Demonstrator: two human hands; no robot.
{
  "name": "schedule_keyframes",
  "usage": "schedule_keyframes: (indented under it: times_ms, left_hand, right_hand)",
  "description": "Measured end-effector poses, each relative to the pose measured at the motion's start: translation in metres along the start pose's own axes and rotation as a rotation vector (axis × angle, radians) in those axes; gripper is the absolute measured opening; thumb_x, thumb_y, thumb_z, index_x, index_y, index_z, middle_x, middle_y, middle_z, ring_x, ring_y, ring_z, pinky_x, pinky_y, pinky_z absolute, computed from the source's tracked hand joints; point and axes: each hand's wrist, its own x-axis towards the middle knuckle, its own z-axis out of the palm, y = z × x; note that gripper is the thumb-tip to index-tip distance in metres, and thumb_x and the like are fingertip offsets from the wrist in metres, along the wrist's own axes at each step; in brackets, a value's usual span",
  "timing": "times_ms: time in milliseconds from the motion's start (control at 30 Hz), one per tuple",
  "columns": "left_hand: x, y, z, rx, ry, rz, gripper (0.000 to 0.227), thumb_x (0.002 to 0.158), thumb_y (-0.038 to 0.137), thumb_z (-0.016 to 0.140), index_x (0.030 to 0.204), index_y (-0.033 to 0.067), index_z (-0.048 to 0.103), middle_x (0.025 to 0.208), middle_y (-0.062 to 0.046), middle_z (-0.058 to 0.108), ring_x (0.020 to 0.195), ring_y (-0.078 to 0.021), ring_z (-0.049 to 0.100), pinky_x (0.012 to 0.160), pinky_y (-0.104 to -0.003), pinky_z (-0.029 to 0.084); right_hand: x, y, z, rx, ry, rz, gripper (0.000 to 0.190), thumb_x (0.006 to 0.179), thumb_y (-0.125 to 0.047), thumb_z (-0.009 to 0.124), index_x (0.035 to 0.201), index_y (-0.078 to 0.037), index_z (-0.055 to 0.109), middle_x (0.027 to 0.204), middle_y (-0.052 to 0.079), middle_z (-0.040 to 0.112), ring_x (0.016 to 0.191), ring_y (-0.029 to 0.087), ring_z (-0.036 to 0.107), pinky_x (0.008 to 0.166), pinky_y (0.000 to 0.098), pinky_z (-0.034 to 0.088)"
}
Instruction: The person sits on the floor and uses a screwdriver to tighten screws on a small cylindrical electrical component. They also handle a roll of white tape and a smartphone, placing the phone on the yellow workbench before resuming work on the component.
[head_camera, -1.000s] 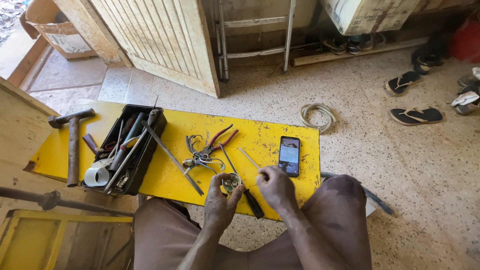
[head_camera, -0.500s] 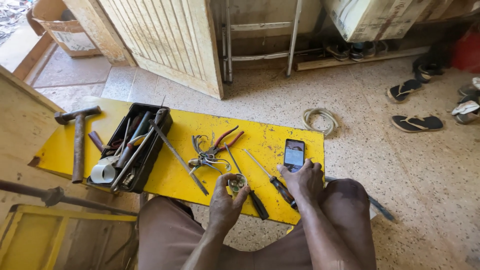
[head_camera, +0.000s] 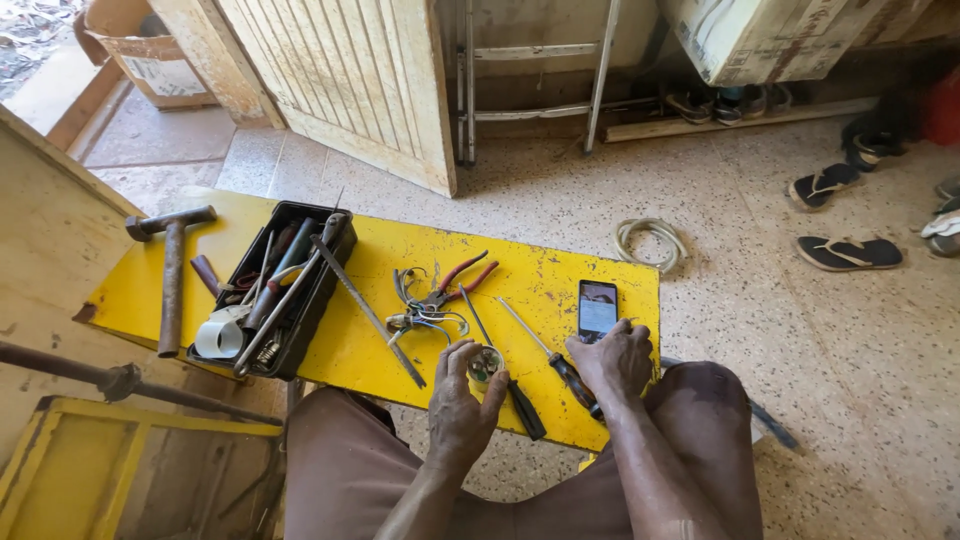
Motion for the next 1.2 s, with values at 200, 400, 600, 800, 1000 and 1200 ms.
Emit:
schedule_keyframes:
  times_ms: [200, 400, 600, 800, 1000, 1200]
  left_hand:
    - [0.001, 0.012, 0.000, 0.181, 0.349, 0.333, 0.035, 0.102, 0.037, 0.064, 0.126, 0.0112, 0.066, 0.132, -0.012, 0.066, 0.125, -0.0315, 0.061, 0.100, -0.048, 0.047]
    - [-0.006, 0.035, -0.015, -0.008, 0.299, 0.292, 0.027, 0.104, 0.031, 0.063, 0.115, 0.0081, 0.072, 0.109, -0.011, 0.069, 0.101, -0.0274, 0.066, 0.087, -0.041, 0.053]
    - [-0.009, 0.035, -0.012, -0.652, -0.081, -0.085, 0.054, 0.107, 0.033, 0.052, 0.154, 0.0057, 0.053, 0.140, -0.014, 0.067, 0.125, -0.0250, 0.065, 0.103, -0.037, 0.057]
    - [-0.004, 0.012, -0.010, -0.958, -0.052, -0.287, 0.054, 0.107, 0.017, 0.048, 0.160, 0.0075, 0.050, 0.140, -0.016, 0.071, 0.114, -0.0236, 0.069, 0.091, -0.035, 0.063]
    - [0.000, 0.004, -0.009, -1.000, -0.036, -0.238, 0.051, 0.107, 0.014, 0.050, 0.157, 0.0052, 0.052, 0.142, -0.016, 0.069, 0.124, -0.0255, 0.068, 0.099, -0.038, 0.065]
    - [0.000, 0.005, -0.003, -0.932, -0.039, -0.143, 0.042, 0.106, 0.012, 0.055, 0.147, 0.0031, 0.062, 0.134, -0.014, 0.071, 0.122, -0.0237, 0.067, 0.103, -0.036, 0.061]
  right_hand:
    - [-0.042, -0.025, -0.076, 0.332, -0.211, 0.102, 0.100, 0.083, -0.055, 0.070, 0.164, -0.008, 0.037, 0.161, 0.019, 0.045, 0.143, 0.035, 0.050, 0.112, 0.0554, 0.049]
    - [-0.023, 0.002, -0.033, 1.048, -0.464, -0.117, 0.021, 0.094, -0.033, 0.072, 0.096, -0.013, 0.066, 0.078, 0.000, 0.044, 0.063, 0.013, 0.042, 0.053, 0.0300, 0.033]
    - [-0.080, -0.018, -0.019, 0.710, -0.221, -0.438, 0.071, 0.076, -0.035, 0.082, 0.144, -0.016, 0.069, 0.122, 0.006, 0.060, 0.111, 0.021, 0.067, 0.101, 0.0342, 0.053]
    - [-0.102, -0.030, -0.007, 0.309, 0.043, -0.732, 0.086, 0.073, -0.053, 0.084, 0.147, -0.017, 0.058, 0.119, 0.007, 0.056, 0.103, 0.025, 0.064, 0.074, 0.0438, 0.063]
    - [-0.100, -0.030, 0.000, 0.312, 0.186, -0.856, 0.092, 0.073, -0.053, 0.087, 0.148, -0.012, 0.054, 0.121, 0.009, 0.053, 0.107, 0.025, 0.063, 0.071, 0.0426, 0.063]
    - [-0.106, -0.033, -0.020, 0.273, -0.057, -0.664, 0.108, 0.069, -0.063, 0.084, 0.160, -0.023, 0.041, 0.122, 0.005, 0.052, 0.094, 0.024, 0.069, 0.067, 0.0478, 0.062]
